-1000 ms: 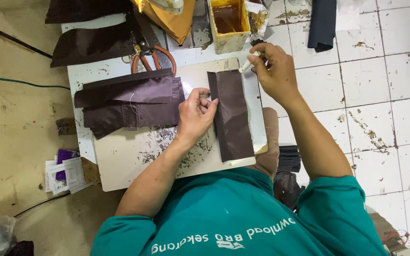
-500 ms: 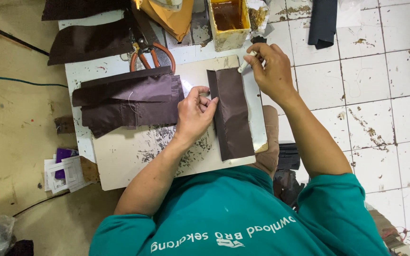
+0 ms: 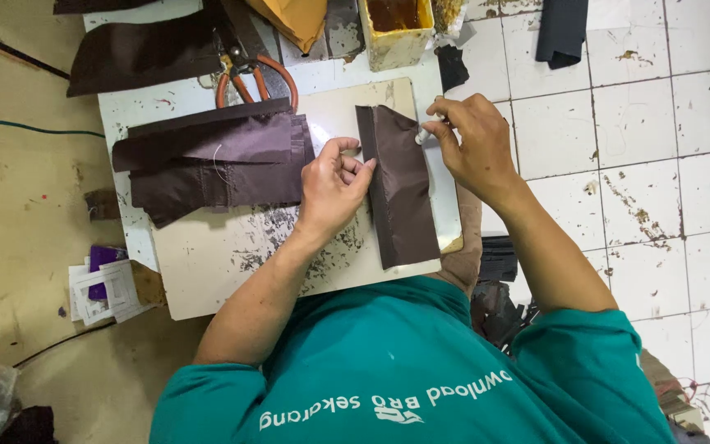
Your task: The person repeatedly marks the edges of dark fabric pieces with a white chalk-like marker. They handle the fabric one piece at a time, aligning it on the table, drawing along the edges, and then setting it aside.
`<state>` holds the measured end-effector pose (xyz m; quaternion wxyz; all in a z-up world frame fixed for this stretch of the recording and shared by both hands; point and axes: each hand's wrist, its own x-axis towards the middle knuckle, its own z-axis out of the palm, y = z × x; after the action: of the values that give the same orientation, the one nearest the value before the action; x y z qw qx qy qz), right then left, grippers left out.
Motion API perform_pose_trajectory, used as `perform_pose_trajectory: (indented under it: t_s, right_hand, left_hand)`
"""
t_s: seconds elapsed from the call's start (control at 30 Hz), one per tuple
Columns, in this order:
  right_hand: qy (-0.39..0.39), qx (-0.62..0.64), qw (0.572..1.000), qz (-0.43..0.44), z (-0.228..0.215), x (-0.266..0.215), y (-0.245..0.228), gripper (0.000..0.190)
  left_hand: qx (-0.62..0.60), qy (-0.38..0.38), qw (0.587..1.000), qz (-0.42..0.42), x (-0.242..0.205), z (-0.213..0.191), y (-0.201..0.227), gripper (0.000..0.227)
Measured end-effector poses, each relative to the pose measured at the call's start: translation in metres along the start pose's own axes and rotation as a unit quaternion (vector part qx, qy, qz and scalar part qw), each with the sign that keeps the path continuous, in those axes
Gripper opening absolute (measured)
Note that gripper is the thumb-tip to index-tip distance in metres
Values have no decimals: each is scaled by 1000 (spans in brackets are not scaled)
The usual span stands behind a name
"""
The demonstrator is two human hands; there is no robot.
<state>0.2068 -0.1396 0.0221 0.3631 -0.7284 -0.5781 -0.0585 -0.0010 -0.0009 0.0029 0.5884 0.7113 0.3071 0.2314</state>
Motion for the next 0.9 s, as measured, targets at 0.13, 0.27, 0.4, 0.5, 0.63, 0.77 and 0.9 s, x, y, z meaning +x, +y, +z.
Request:
perform_pose_trajectory:
  t_s: [0.13, 0.27, 0.4, 0.5, 0.63, 0.77, 0.9]
  right_hand:
    - [1, -12, 1000, -23, 1, -10, 0, 10]
    - [-3, -22, 999, -38, 1, -16, 0, 10]
    - [-12, -25, 999, -35, -3, -22, -5, 10]
    - [-24, -2, 999, -29, -8, -28, -8, 10]
    - [-26, -12, 999, -36, -10, -42, -8, 10]
    - [-32, -26, 998, -56, -20, -45, -21, 7]
    - [-30, 6, 999, -24, -50, -42, -20, 10]
  left_hand:
    - [-16, -5, 1000, -3, -2, -1, 3, 34]
    - [-29, -16, 999, -14, -3, -1, 0, 35]
    - [-30, -16, 999, -13, -3, -2, 3, 36]
    - [-32, -18, 999, -11, -4, -2, 3, 36]
    - [-30, -19, 999, -12, -4, -2, 2, 36]
    - [-31, -22, 999, -8, -4, -2, 0, 37]
    - [-41, -11, 999, 8, -3, -3, 7, 34]
